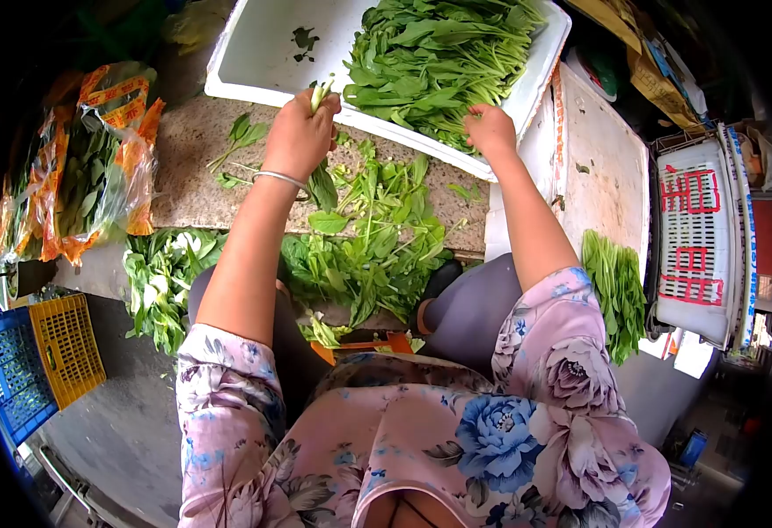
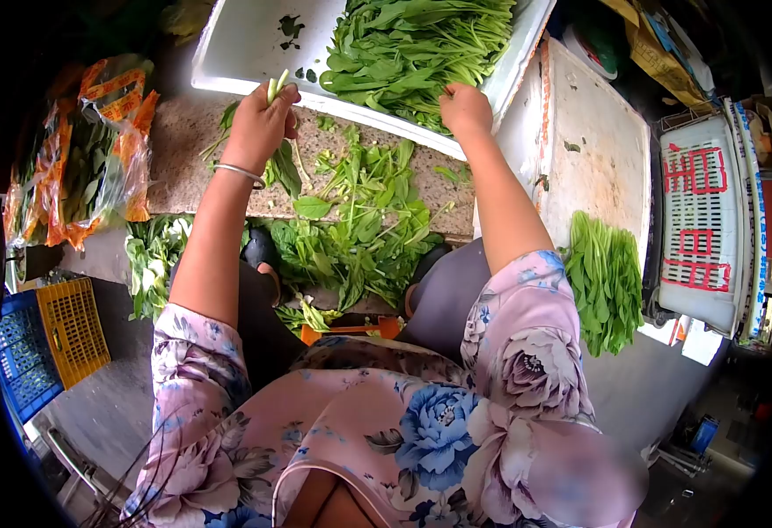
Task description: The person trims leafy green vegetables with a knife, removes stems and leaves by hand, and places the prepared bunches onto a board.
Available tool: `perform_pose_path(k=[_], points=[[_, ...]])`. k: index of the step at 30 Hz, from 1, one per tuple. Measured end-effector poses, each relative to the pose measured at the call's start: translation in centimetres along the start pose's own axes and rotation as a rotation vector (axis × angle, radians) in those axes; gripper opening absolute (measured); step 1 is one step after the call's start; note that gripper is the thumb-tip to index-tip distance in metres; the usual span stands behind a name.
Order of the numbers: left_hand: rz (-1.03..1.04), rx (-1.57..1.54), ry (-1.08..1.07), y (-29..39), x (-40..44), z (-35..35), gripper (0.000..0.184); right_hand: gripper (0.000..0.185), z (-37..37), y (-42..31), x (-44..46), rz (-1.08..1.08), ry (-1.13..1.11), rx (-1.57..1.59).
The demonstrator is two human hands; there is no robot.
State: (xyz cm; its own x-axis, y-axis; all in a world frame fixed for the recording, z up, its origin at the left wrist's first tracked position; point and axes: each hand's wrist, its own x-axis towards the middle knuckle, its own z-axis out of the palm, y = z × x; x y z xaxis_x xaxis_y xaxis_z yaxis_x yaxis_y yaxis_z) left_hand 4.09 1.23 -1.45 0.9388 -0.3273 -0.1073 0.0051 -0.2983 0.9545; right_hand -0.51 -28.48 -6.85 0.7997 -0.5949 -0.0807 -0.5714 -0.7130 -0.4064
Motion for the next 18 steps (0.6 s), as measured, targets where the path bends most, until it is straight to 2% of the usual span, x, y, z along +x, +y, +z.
perform_pose_path(k=[2,4,6,8,9,11,18], points=[[0.158,0.101,0.109,-0.2,0.2,-0.1,0.023,0.025,-2.3,-1.8,-2.0,-0.068,-0.011,0.054],[0.09,0.057,0.088,0.8,-0.3,0.0,0.024,0.025,-4.5,-3.4,-4.8,-0.138,-0.011,0.109],[0.025,0.012,0.068,1.9,-1.0,0.1,0.025,0.022,-5.9,-4.5,-8.1,-0.364,-0.053,0.362],[-0.131,-0.109,-0.177,2.5,-1.6,0.0,0.024,0.022,-6.8,-6.0,-11.4,-0.653,0.013,0.292],[-0.131,-0.247,-0.281,1.2,-1.1,0.6,0.026,0.024,-7.1,-6.7,-13.0,-0.684,-0.02,0.242],[-0.106,-0.231,-0.371,1.9,-1.9,1.3,0.027,0.026,-6.1,-6.9,-14.6,-0.808,0.005,0.236],[-0.088,-0.243,-0.578,1.3,-2.7,2.7,0.03,0.034,-4.0,-7.0,-16.0,-0.96,0.06,0.179]])
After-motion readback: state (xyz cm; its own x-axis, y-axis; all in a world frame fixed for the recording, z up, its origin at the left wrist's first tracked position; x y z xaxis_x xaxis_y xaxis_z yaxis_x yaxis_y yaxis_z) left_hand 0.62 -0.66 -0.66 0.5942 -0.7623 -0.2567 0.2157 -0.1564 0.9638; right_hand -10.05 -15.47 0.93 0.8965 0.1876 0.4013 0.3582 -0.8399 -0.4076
